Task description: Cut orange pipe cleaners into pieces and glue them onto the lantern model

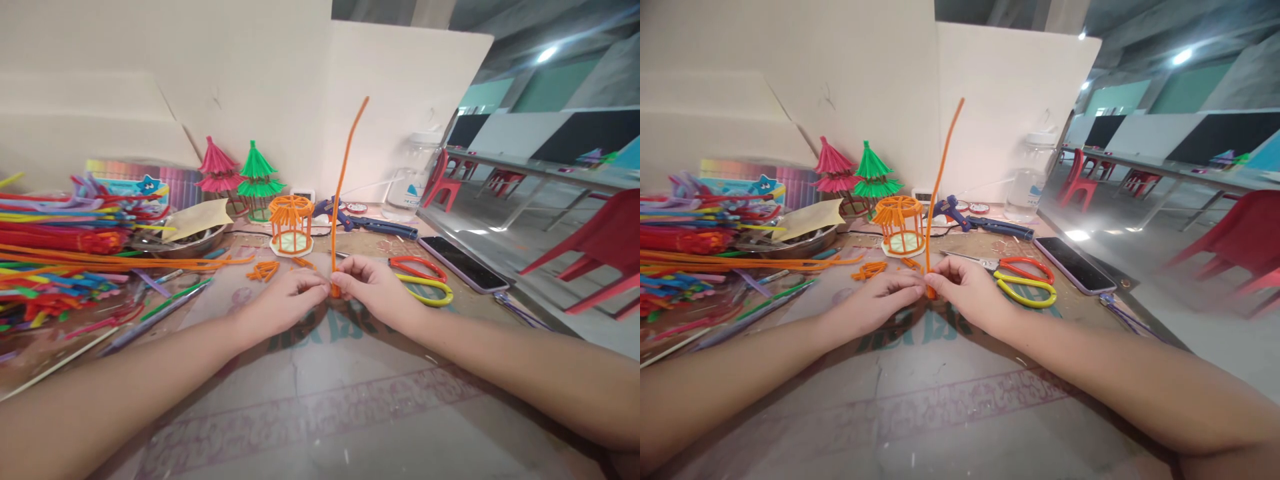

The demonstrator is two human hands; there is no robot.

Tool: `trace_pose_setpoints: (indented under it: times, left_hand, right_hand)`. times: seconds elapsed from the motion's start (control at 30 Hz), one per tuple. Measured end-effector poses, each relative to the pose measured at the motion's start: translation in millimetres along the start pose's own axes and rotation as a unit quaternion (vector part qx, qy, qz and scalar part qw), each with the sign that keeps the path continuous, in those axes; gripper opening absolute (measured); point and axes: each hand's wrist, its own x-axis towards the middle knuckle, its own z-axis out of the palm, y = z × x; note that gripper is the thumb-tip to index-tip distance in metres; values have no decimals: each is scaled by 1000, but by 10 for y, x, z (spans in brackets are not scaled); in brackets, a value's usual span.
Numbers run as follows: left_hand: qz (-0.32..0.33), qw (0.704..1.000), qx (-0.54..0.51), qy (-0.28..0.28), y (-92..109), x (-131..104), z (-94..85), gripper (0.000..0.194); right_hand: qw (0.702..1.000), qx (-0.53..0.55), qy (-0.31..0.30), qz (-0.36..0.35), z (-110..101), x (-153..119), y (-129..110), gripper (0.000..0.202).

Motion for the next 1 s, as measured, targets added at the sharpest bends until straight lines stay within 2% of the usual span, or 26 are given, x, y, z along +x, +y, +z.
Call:
trace_pose_setpoints:
  times: [0.27, 0.43, 0.57, 0.67, 0.87, 1.0]
  left_hand:
    - [0, 1000, -10, 2, -14, 1, 3, 37]
    - [29, 999, -24, 0, -50, 6, 23, 19]
    - [25, 1000, -16, 5, -53, 10, 32, 17]
    - [44, 999, 14, 15, -50, 2, 37, 13]
    - [109, 980, 139, 91, -65, -36, 51, 17]
    - [144, 968, 181, 96, -55, -46, 48, 22]
  right_hand:
    - [1000, -8, 11, -5, -1, -1, -7, 26]
    - [1000, -10, 9, -4, 2, -9, 8, 26]
    - [1000, -4, 12, -1, 0, -5, 10, 26]
    - [1000, 0, 9, 6, -2, -1, -15, 25]
    - [1000, 20, -3, 16, 15, -16, -52, 26]
    - [999, 46, 0, 21, 36, -34, -44, 27]
